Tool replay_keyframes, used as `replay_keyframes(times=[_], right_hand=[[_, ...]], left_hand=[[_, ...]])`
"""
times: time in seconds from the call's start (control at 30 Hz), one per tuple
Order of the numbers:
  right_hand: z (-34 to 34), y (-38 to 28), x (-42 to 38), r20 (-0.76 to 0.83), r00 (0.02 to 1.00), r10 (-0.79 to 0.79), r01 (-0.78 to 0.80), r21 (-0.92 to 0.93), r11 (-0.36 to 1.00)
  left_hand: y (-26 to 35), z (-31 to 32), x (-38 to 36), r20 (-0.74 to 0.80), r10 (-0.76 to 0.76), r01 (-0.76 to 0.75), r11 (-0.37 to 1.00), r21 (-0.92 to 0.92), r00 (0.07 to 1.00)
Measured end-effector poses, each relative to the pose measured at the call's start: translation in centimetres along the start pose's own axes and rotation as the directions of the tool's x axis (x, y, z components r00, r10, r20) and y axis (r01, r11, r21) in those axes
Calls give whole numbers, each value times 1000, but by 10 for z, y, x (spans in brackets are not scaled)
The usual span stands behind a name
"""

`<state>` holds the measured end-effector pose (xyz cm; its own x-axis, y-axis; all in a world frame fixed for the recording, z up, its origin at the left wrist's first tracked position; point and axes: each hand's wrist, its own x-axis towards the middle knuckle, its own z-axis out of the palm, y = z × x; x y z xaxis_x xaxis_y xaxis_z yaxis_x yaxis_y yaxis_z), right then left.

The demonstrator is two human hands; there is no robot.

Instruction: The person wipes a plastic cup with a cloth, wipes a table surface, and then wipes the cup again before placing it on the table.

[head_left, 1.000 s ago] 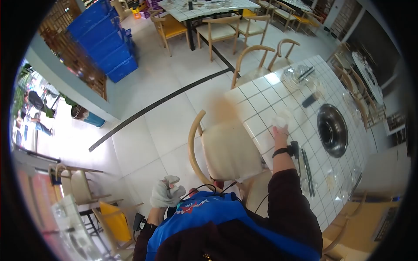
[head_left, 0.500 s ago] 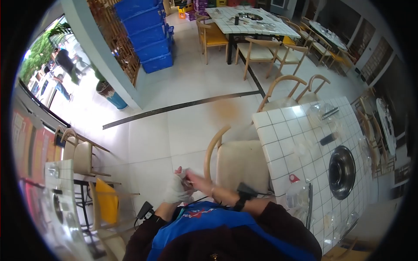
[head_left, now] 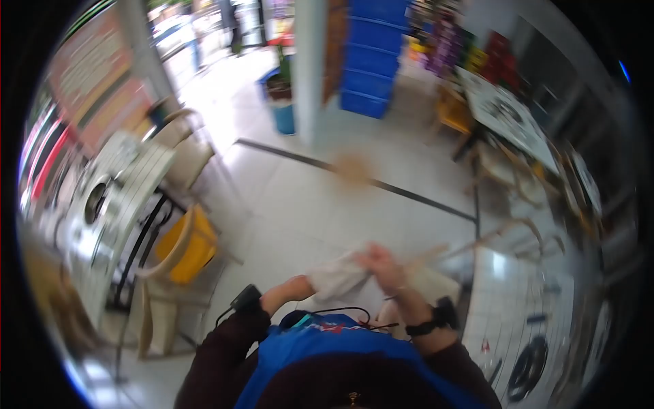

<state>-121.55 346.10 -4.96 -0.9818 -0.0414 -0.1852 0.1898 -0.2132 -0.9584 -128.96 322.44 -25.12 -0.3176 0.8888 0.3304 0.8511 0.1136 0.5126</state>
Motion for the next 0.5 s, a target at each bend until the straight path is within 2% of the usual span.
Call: replay_keyframes(times=[0.03, 0.07, 0.1, 0.13, 0.2, 0.23, 0.27, 0.3, 0.33, 0.37, 0.4, 0.43, 0.47, 0.5], right_hand=[[-2, -6, 12, -9, 996, -84, 85, 155, 984], [9, -18, 23, -70, 992, -108, 126, 360, 925], [20, -27, 33, -139, 985, -99, 159, 546, 822], [20, -16, 52, -60, 995, -78, 98, 537, 838], [8, 33, 91, -76, 990, 118, -74, 429, 900], [6, 65, 110, -31, 990, 140, -115, 411, 904], [5, 97, 126, -14, 997, 80, -79, -423, 903], [12, 114, 141, 74, 997, 27, 64, -958, 279], [28, 109, 148, 58, 991, 119, -10, -862, 506], [43, 105, 155, 84, 986, 141, 3, -868, 497], [61, 98, 164, 119, 988, 96, 6, -657, 754], [79, 85, 175, 129, 991, 43, 8, -373, 928], [122, 55, 172, 83, 996, 45, -30, -178, 984], [139, 49, 183, 102, 993, 54, -34, -189, 981]], left_hand=[[16, -30, -9, 206, -363, 378, 925, -37, 909], [21, -52, -19, 404, -632, 701, 713, -32, 661], [16, -64, -37, 353, -685, 745, 665, -53, 637], [13, -74, -58, 337, -723, 777, 629, -38, 602], [8, -76, -104, 265, -789, 822, 569, -22, 554], [10, -82, -124, 245, -815, 846, 532, -44, 525], [14, -91, -142, 211, -850, 874, 482, -56, 483], [17, -98, -159, 173, -882, 899, 433, -65, 438], [22, -102, -177, 119, -904, 912, 405, -69, 410], [27, -107, -195, 115, -916, 922, 376, -89, 385], [33, -114, -211, 100, -936, 932, 318, -175, 338], [37, -119, -222, 87, -952, 930, 263, -257, 294], [39, -121, -231, 63, -965, 934, 226, -278, 253], [41, -123, -235, 56, -970, 932, 212, -293, 238]])
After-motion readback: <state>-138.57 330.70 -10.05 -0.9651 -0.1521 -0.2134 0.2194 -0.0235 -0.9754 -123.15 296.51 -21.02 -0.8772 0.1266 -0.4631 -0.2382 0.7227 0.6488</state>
